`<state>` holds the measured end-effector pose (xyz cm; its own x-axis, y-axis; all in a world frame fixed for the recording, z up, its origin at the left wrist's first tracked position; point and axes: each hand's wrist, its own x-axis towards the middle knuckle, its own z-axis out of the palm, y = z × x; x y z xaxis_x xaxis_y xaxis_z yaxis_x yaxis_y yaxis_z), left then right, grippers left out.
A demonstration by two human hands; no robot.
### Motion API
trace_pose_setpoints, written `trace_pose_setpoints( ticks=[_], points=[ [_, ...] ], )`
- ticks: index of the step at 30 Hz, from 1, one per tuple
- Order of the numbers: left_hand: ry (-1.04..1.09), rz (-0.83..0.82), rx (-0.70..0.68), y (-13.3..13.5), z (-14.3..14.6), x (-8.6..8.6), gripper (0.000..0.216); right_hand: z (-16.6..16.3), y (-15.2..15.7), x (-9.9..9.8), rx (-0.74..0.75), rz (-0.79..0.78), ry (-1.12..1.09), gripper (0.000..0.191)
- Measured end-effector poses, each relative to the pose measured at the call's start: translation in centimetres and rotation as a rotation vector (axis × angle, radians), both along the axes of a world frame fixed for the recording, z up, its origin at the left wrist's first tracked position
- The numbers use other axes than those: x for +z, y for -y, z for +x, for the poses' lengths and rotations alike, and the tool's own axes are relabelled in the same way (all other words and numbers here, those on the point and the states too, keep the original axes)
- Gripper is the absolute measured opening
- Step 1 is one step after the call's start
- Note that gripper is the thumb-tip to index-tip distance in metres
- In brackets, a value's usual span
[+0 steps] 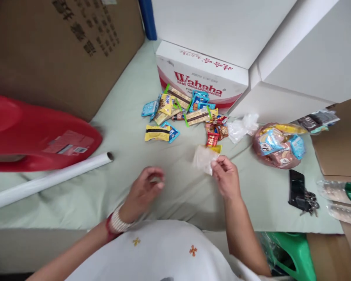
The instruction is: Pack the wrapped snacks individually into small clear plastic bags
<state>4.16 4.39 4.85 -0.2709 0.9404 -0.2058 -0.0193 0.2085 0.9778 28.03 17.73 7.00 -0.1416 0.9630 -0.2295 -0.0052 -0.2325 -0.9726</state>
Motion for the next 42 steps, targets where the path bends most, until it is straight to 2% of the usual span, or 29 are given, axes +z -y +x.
trace_pose_setpoints(
  ticks=[2, 3, 6, 10, 12, 14, 17, 19, 22, 24, 26, 29, 32, 36, 38, 42],
  points=[
    [0.157, -0.008, -0.005, -2.5, 1.8, 0.0, 0.072, -1.7, 2.8, -0.8, 0.051, -0.109, -0.096, 0.034],
    [0.215, -0.035, -0.009, -3.6, 2.5, -0.1, 0.077, -2.2, 3.6, -1.0, 0.085, -0.145, -0.123, 0.033],
    [0.409, -0.093, -0.043, -5.7, 3.4, -0.7, 0.050, -2.4, 4.5, -1.3, 0.119, -0.214, -0.160, 0.031],
    [0.569, -0.113, 0.135, -5.8, 2.3, -1.5, 0.043, -0.8, 3.8, -1.7, 0.056, -0.279, -0.173, 0.036],
    [0.573, -0.119, 0.169, -5.1, 1.6, -1.7, 0.043, -0.2, 3.2, -2.2, 0.088, -0.286, -0.148, 0.037],
    [0.530, -0.087, 0.192, -4.4, 1.1, -1.8, 0.041, -0.1, 2.8, -2.6, 0.072, -0.215, -0.055, 0.039],
    [0.325, 0.021, 0.252, -3.6, 1.0, -1.4, 0.036, -0.8, 2.8, -2.6, 0.003, -0.075, 0.070, 0.038],
    [0.146, 0.116, 0.213, -3.2, 1.4, -1.0, 0.030, -1.9, 3.2, -2.0, 0.107, -0.076, 0.026, 0.041],
    [-0.047, 0.252, 0.074, -2.9, 2.2, -0.4, 0.024, -3.9, 3.7, -1.3, 0.318, -0.098, -0.040, 0.049],
    [-0.031, 0.272, 0.065, -2.8, 2.4, -0.4, 0.025, -4.9, 3.6, -1.3, 0.287, -0.081, -0.016, 0.044],
    [0.099, 0.223, 0.166, -2.9, 2.1, -0.6, 0.028, -5.1, 3.3, -1.7, 0.198, -0.091, -0.015, 0.037],
    [0.291, 0.086, 0.306, -2.8, 0.6, -1.3, 0.033, -4.1, 2.9, -2.6, 0.173, -0.159, -0.061, 0.035],
    [0.329, -0.004, 0.364, -2.5, -1.5, -2.0, 0.037, -2.6, 3.0, -3.2, 0.181, -0.204, -0.060, 0.034],
    [0.161, -0.028, 0.404, -2.3, -4.4, -2.7, 0.036, -1.1, 3.6, -3.2, 0.115, -0.329, -0.122, 0.037],
    [-0.063, -0.028, 0.401, -2.7, -5.6, -2.8, 0.033, -0.5, 4.0, -2.9, 0.141, -0.443, -0.176, 0.038],
    [-0.603, 0.055, 0.581, -3.1, -6.3, -1.9, 0.035, -0.3, 4.9, -2.6, 0.190, -0.586, -0.227, 0.039]
  ],
)
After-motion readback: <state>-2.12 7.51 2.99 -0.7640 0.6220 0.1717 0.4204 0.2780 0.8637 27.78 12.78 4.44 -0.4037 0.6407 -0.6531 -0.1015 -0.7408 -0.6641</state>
